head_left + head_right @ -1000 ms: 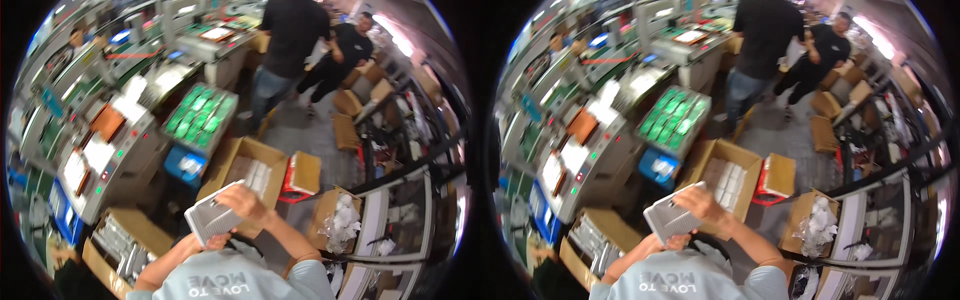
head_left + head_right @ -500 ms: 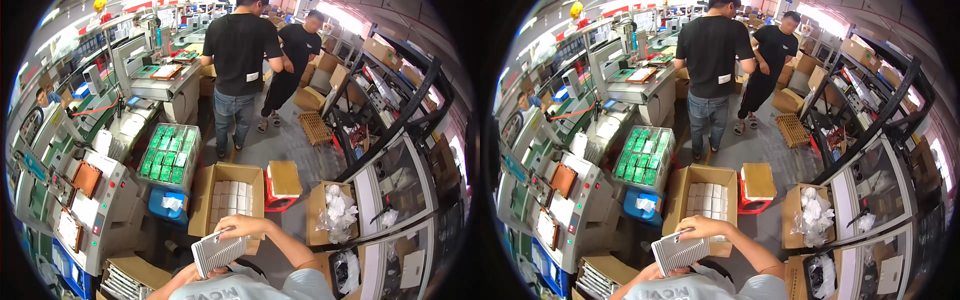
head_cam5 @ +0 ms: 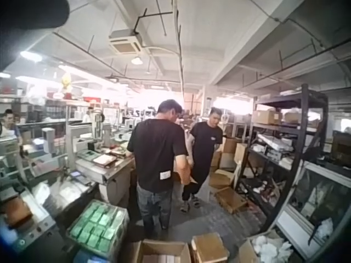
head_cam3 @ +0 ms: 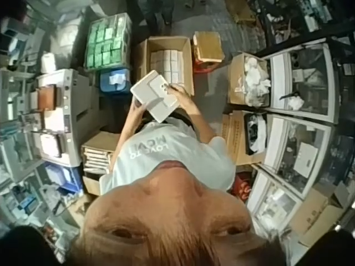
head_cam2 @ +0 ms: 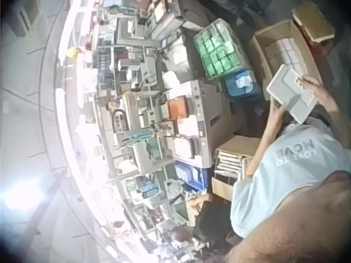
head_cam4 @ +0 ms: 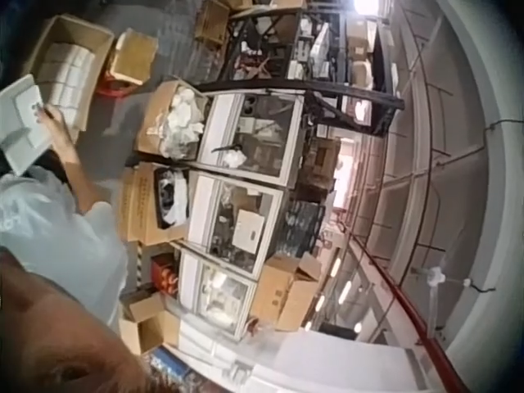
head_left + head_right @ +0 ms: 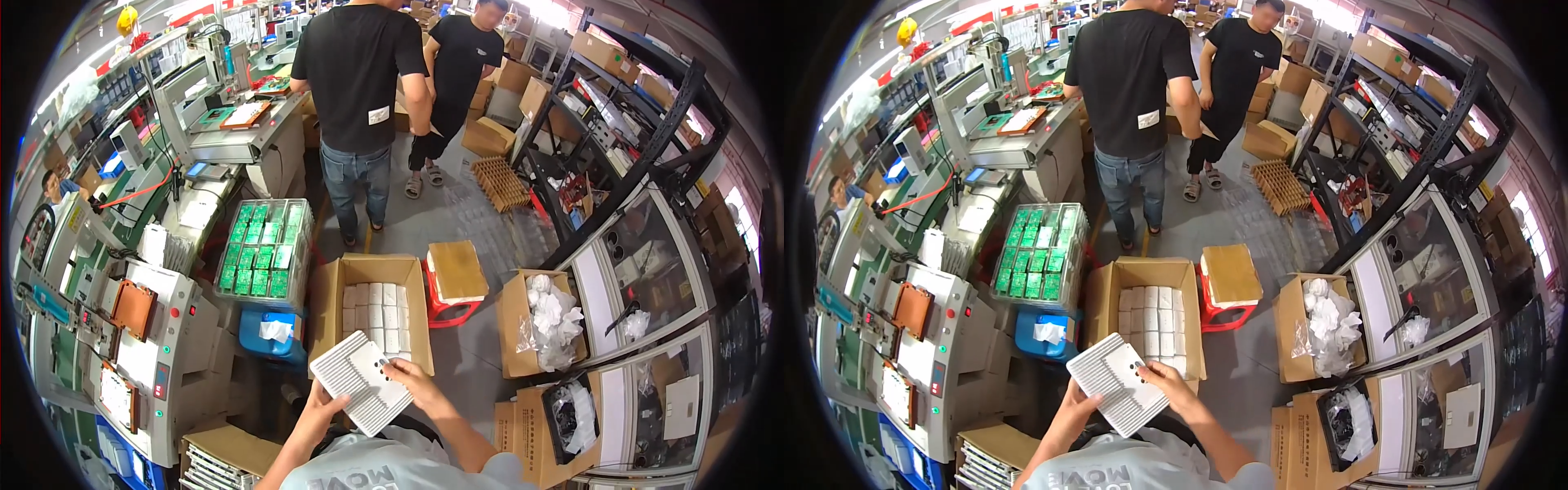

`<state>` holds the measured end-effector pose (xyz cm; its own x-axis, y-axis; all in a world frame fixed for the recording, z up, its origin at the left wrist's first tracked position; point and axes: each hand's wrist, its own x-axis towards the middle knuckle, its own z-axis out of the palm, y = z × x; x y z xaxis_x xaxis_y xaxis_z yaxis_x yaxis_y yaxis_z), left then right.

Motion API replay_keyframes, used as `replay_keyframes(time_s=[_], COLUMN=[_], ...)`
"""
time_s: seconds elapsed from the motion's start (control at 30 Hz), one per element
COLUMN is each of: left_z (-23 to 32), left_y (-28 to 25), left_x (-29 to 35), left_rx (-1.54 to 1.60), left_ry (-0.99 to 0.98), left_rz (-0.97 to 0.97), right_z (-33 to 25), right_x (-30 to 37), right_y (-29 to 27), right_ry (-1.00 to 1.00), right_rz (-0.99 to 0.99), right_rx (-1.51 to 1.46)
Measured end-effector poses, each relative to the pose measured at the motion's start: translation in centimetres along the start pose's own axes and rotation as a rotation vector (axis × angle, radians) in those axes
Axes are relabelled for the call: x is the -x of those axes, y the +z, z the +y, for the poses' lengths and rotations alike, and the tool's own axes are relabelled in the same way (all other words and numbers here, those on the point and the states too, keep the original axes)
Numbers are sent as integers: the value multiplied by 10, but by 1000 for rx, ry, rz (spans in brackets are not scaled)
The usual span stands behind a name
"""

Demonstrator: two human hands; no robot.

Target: Assembling, inspecting, and packaging plastic housings for electronic components on a production line.

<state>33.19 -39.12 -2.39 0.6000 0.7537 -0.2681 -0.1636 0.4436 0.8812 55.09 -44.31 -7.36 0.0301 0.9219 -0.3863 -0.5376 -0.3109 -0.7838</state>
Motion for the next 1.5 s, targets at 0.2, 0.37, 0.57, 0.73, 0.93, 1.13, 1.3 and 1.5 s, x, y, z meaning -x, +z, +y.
replay_keyframes(time_s=[0.2,0.37,0.57,0.73,0.93,1.13,1.3,1.5], left_z=[12,21,37,37,23,-8,-41,-61], left_y=[-5,-25,-35,-66,-126,-196,-248,-273], left_x=[-2,-4,3,36,85,181,261,320], left_rx=[209,331,422,580,793,975,1133,1185], left_ry=[-44,-104,-30,89,326,701,1026,1217], left_rz=[206,189,252,381,613,1047,1358,1603], right_z=[18,9,-8,-8,17,35,72,189], right_x=[-8,-20,-36,-57,-104,-157,-169,-123], right_y=[42,52,75,125,191,302,440,634], right_ry=[103,27,-18,33,73,85,-84,-610], right_rz=[-25,-72,-201,-378,-647,-862,-1174,-1702], right_rx=[-241,-92,-54,154,394,855,1012,1127])
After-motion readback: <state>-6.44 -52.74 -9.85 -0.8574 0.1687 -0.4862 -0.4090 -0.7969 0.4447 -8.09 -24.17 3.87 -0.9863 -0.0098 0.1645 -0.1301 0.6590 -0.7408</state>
